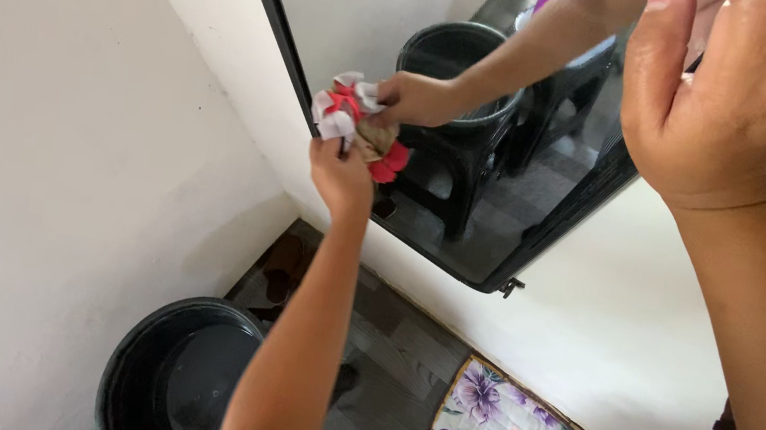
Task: The person pours liquid from a purple bottle onto a cloth, then wipes a wall-mounted mirror with the cloth. They rinse the cloth in a bucket of water, wring it out, and continue wiping the mirror surface.
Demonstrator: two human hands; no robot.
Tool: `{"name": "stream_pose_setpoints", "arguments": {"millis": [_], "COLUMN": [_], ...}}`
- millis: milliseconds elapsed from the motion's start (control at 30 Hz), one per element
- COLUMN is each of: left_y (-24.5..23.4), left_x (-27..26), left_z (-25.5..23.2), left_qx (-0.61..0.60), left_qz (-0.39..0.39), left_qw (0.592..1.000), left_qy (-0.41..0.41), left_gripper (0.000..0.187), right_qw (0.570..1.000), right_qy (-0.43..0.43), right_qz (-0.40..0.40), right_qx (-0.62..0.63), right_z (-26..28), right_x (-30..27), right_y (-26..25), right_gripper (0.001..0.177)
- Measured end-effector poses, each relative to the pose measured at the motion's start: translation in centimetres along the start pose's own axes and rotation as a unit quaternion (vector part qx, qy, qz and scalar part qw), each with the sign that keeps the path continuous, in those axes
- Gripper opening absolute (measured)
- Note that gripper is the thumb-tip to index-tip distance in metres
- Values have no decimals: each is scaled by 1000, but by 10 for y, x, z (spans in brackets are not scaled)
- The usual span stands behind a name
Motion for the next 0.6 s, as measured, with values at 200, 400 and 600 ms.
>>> {"name": "stream_pose_setpoints", "arguments": {"millis": [200, 400, 600], "left_y": [-11, -35, -39], "left_x": [-49, -87, -123], "left_z": [-76, -175, -205], "left_qx": [-136, -169, -253], "left_qz": [34, 118, 226], "left_qw": [990, 978, 940], "left_qy": [-17, -37, 19], "left_gripper": [22, 21, 10], "right_qw": [1000, 1000, 1000], "right_qy": [-5, 10, -1], "right_qz": [8, 23, 7], "right_qx": [7, 11, 27], "right_z": [-4, -6, -4], "right_x": [-10, -12, -6], "right_y": [8, 16, 12], "right_gripper": [26, 13, 17]}}
Point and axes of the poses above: each hand's wrist, its own x-axis towards the middle knuckle, its own y-axis out of the palm, z = x × y, the point moved 4 cm from there along x, towards the middle knuckle, and after that the axes turned 7 degrees about -z, right-handed, at the moved point
